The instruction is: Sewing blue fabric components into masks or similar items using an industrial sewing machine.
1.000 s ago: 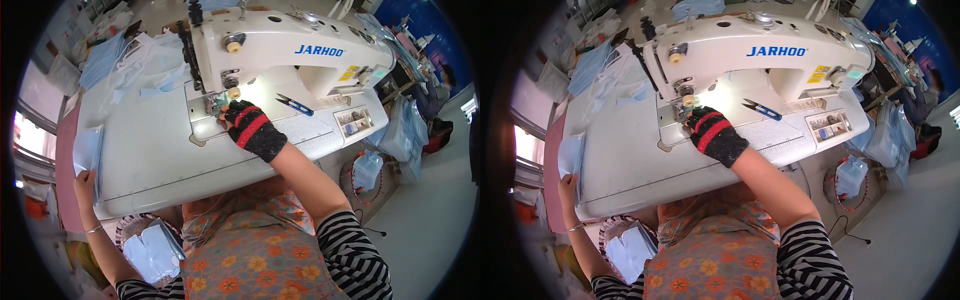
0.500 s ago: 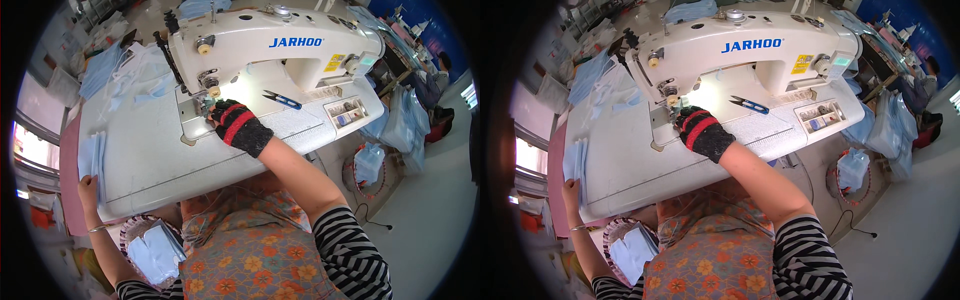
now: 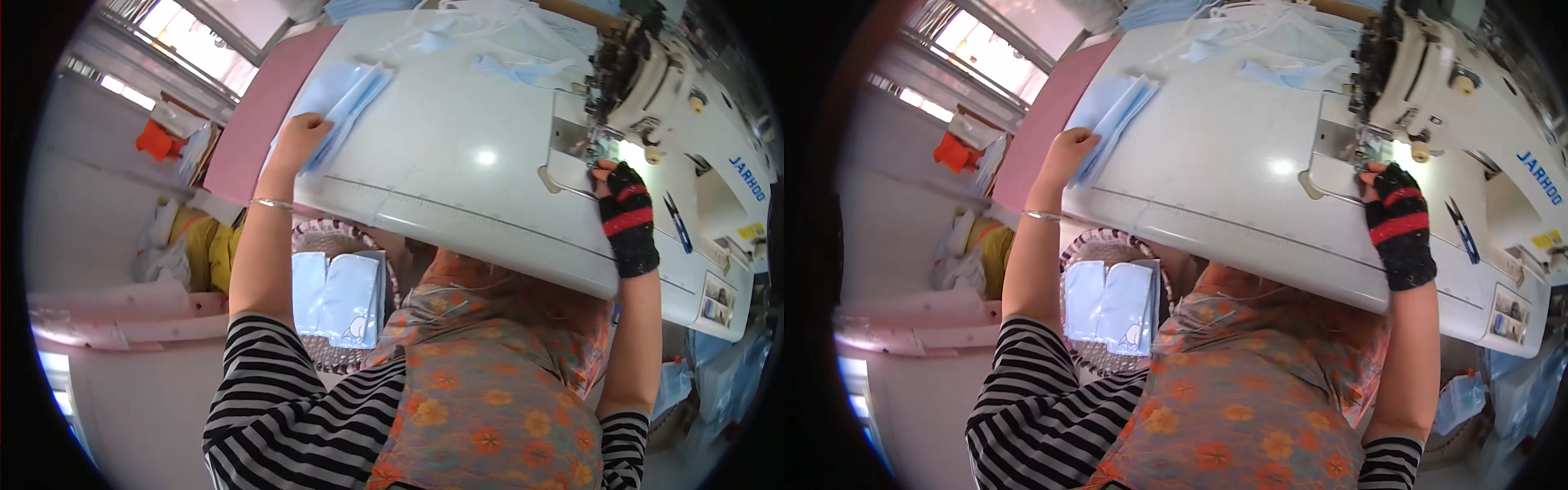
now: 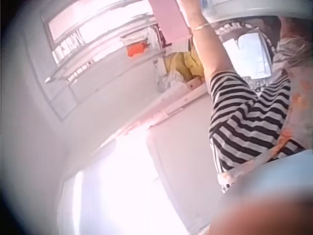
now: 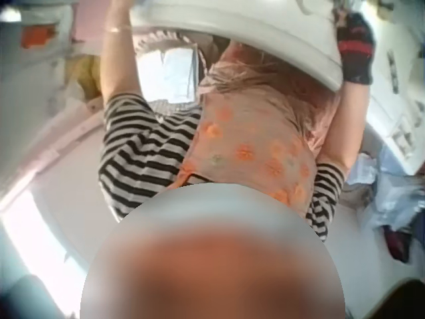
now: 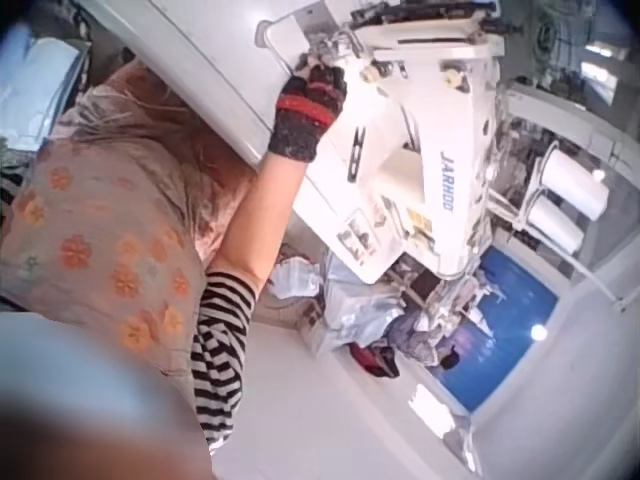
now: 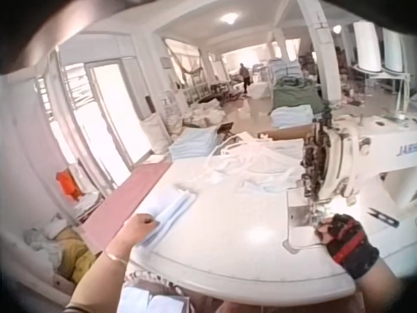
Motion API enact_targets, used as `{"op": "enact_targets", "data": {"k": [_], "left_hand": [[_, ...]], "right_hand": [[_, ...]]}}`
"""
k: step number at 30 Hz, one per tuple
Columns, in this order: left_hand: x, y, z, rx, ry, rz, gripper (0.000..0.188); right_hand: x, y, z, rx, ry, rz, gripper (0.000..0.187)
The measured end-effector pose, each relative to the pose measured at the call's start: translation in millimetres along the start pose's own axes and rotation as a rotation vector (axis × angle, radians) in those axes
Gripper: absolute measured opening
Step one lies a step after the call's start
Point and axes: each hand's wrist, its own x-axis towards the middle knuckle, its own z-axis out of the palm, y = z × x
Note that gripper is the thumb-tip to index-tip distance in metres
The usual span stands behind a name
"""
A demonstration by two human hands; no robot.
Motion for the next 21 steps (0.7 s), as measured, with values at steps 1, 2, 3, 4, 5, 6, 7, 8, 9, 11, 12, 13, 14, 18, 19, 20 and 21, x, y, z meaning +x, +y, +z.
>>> {"op": "enact_targets", "data": {"k": [1, 2, 3, 4, 5, 6, 7, 8, 9, 11, 12, 13, 14, 18, 19, 20, 21], "left_hand": [[0, -4, 1, 0.003, 0.006, -0.02, 0.03], [-1, -8, 2, 0.039, 0.017, 0.016, 0.026], [-1, -4, 3, 0.076, 0.022, 0.065, 0.025], [-3, 0, 3, 0.077, 0.021, 0.063, 0.025], [-5, 3, 3, 0.177, 0.111, 0.207, 0.027], [-8, 14, 2, 0.275, 0.199, 0.355, 0.031], [-10, 31, 2, 0.266, 0.192, 0.362, 0.031], [-16, 55, 2, 0.278, 0.154, 0.441, 0.037], [-22, 81, 5, 0.281, 0.115, 0.527, 0.044], [-43, 133, 25, 0.229, -0.033, 0.645, 0.048], [-53, 151, 45, 0.15, -0.091, 0.748, 0.048], [-66, 166, 63, 0.076, -0.146, 0.84, 0.049], [-79, 182, 84, -0.012, -0.199, 0.864, 0.043], [-109, 224, 116, -0.082, -0.501, 0.756, 0.034], [-109, 229, 120, -0.093, -0.518, 0.772, 0.034], [-107, 231, 123, -0.051, -0.514, 0.797, 0.033], [-105, 232, 123, -0.003, -0.506, 0.817, 0.032]], "right_hand": [[3, -1, 1, -0.006, -0.022, 0.004, 0.017], [5, -2, 3, -0.016, -0.042, 0.008, 0.017], [5, -2, 3, -0.012, -0.044, 0.008, 0.017], [5, -1, 3, -0.021, -0.051, 0.011, 0.017], [4, -1, 2, -0.032, -0.057, 0.015, 0.017], [4, -2, 2, -0.037, -0.057, 0.019, 0.017], [5, -5, 2, -0.046, -0.046, -0.002, 0.017], [4, -6, 2, -0.058, -0.038, -0.019, 0.017], [3, -7, 0, -0.003, -0.028, 0.008, 0.017], [2, -8, -3, -0.055, -0.044, 0.01, 0.018], [1, -8, -5, -0.065, -0.049, 0.016, 0.018], [2, -12, -2, -0.07, -0.034, 0.014, 0.018], [-1, -11, 0, -0.052, 0.022, 0.013, 0.022], [-13, -55, -6, 0.036, -0.079, 0.052, 0.031], [-21, -62, -5, 0.009, -0.109, -0.008, 0.029], [-28, -61, -3, -0.08, -0.126, -0.066, 0.028], [-28, -63, -4, -0.087, -0.13, -0.045, 0.028]]}}
